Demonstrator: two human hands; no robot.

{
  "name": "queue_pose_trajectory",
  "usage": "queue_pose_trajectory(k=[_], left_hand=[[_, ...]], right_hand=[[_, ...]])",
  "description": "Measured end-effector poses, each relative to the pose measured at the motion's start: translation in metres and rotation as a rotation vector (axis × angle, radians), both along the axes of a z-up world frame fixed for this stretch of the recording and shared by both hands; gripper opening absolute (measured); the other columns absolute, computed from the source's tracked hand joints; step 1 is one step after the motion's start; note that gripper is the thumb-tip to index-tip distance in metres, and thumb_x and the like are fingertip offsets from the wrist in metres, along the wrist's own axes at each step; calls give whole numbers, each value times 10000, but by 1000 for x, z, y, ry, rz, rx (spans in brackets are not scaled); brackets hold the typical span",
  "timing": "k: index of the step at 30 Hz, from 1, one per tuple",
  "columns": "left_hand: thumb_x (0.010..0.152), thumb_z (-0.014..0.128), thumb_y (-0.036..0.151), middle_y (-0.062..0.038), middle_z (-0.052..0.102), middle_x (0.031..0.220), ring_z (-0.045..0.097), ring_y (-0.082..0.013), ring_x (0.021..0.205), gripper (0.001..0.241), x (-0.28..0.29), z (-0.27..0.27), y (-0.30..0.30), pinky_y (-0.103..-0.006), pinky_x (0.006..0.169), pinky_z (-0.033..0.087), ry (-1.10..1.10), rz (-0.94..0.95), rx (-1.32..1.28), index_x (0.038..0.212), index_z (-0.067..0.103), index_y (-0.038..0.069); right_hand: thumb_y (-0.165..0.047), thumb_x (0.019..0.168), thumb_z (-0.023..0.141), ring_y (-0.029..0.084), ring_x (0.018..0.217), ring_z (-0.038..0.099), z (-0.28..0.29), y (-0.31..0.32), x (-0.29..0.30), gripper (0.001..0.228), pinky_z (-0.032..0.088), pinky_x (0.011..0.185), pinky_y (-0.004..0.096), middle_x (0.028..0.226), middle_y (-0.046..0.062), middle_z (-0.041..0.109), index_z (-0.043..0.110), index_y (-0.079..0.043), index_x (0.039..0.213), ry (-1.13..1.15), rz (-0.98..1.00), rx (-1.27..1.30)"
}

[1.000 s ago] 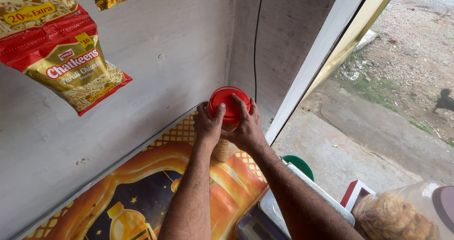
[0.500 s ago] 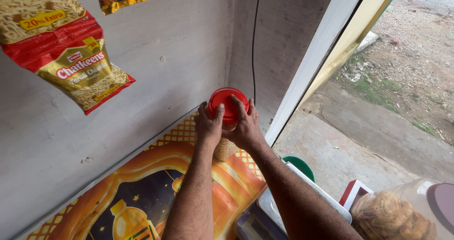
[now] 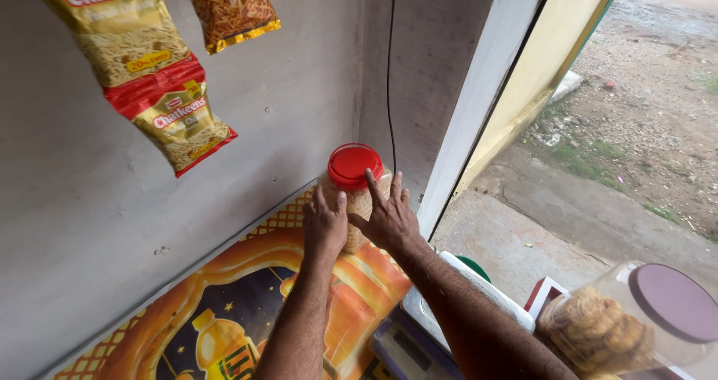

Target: Restocking and organizing various snack jars and chip packets on shelves in a small grocery store.

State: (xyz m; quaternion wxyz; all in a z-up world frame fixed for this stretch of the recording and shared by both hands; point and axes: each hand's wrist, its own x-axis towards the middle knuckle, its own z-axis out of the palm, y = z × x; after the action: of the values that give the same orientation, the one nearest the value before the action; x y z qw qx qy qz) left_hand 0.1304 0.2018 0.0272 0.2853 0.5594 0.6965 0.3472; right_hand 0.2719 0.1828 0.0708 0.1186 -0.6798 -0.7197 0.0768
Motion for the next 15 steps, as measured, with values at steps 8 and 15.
queue_pose_trajectory(k=[8,15], left_hand=[[947,608,447,-259,456,1464,460,-436,1362,740,-8,5,-48,-532,1172,380,84,-31,179,1563,345,132],[934,642,433,-277,459,1423,455,-443,1337,679,4,-5,-100,-527,1133,384,11,-161,230,1487,428,102]], right_hand=[[-649,782,808,592,1430,293,12,-64,-1,1127,364,1154,594,1556,463,137,196,-169,1597,38,102,258],[-488,820,820,518,1439,346,27,-148,7,918,381,1158,578,1568,362,291,373,-157,1550,99,34,177]])
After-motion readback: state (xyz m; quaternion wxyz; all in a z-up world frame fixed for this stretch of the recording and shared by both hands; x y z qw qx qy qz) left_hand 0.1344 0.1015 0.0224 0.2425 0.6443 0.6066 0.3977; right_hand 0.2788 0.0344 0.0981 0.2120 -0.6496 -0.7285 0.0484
